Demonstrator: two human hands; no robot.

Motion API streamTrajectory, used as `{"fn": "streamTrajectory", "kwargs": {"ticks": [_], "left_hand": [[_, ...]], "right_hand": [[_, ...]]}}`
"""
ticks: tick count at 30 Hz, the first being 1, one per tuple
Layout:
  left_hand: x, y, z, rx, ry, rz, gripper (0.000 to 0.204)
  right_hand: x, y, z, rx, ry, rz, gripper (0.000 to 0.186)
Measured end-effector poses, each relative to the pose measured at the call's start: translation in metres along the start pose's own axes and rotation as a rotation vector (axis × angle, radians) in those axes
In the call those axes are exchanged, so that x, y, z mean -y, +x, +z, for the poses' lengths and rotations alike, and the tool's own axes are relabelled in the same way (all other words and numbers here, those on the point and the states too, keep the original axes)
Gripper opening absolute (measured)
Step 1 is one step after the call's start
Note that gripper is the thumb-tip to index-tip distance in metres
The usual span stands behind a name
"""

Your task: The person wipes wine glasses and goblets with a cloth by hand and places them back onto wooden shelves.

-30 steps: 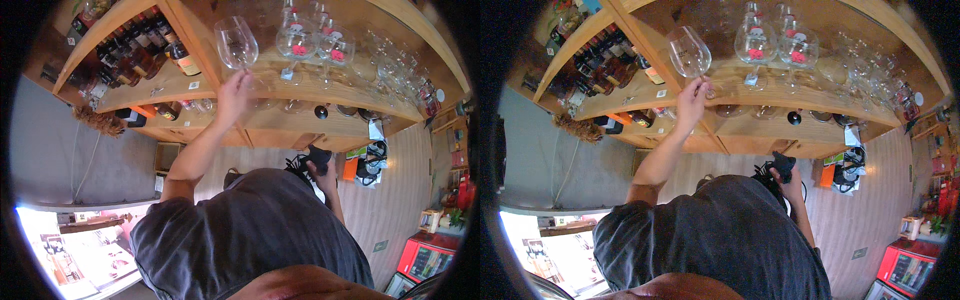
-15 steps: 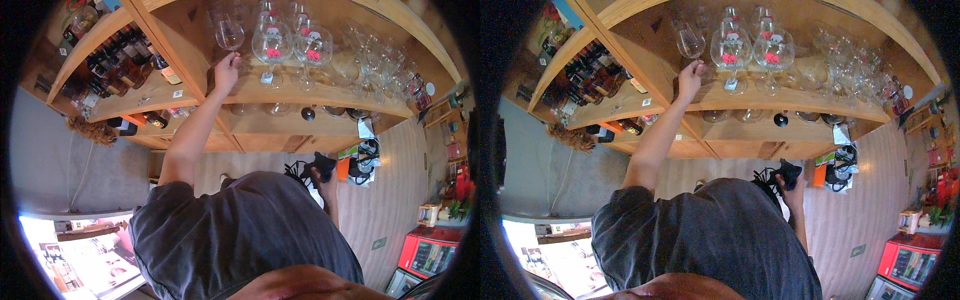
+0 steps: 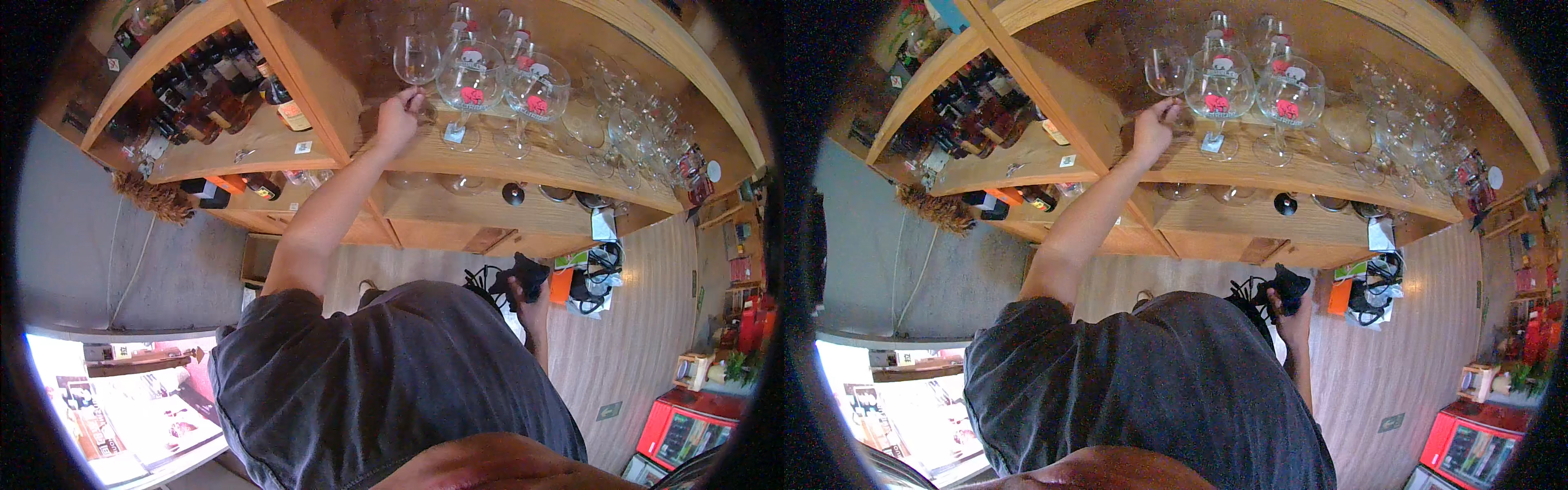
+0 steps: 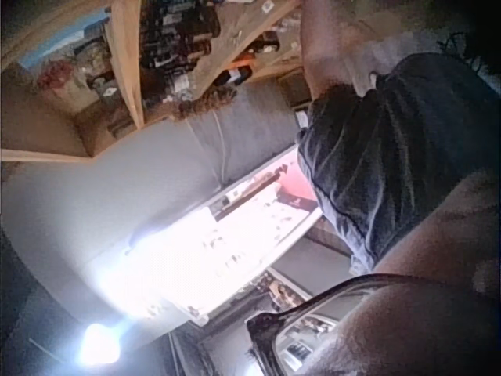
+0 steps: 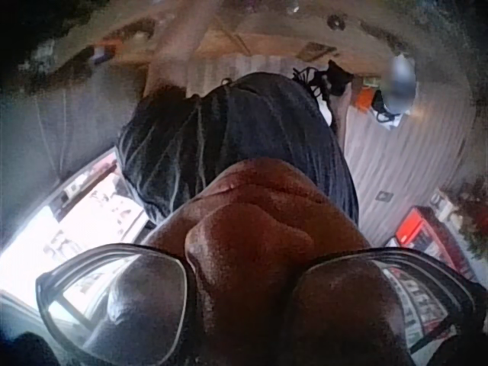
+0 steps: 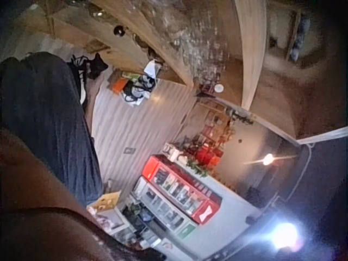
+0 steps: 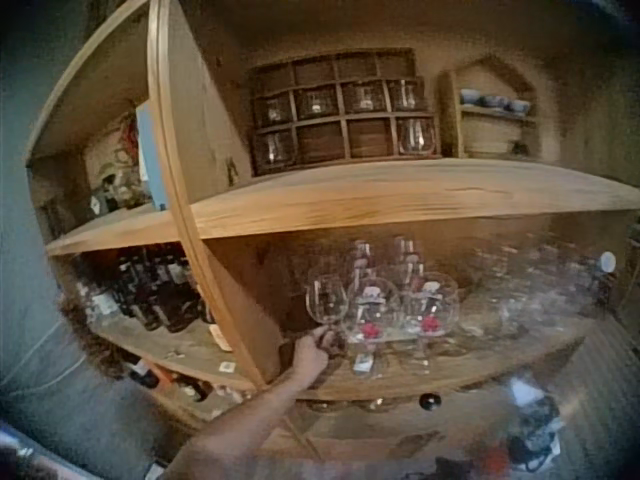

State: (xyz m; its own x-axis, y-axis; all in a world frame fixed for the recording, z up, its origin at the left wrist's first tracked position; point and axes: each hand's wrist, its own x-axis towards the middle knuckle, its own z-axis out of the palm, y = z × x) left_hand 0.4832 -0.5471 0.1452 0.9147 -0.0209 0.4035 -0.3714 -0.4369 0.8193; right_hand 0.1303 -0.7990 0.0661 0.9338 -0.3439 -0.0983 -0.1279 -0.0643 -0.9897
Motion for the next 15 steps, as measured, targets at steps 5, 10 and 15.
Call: {"fn": "streamTrajectory", "kwargs": {"ticks": [5,10,15], "left_hand": [[0.01,-0.001,-0.003,-0.025,-0.014,0.02,0.023],[0.001,-0.007,-0.008,-0.037,0.021,0.066,0.024],[-0.01,-0.004,-0.001,0.011,0.013,-0.04,0.029]], "right_hand": [[0.007,0.005,0.017,-0.001,-0.011,-0.156,0.032],[-0.009,0.007,0.016,0.006,-0.053,-0.179,0.036],[-0.03,0.002,0.012,-0.044,-0.027,-0.017,0.037]]}}
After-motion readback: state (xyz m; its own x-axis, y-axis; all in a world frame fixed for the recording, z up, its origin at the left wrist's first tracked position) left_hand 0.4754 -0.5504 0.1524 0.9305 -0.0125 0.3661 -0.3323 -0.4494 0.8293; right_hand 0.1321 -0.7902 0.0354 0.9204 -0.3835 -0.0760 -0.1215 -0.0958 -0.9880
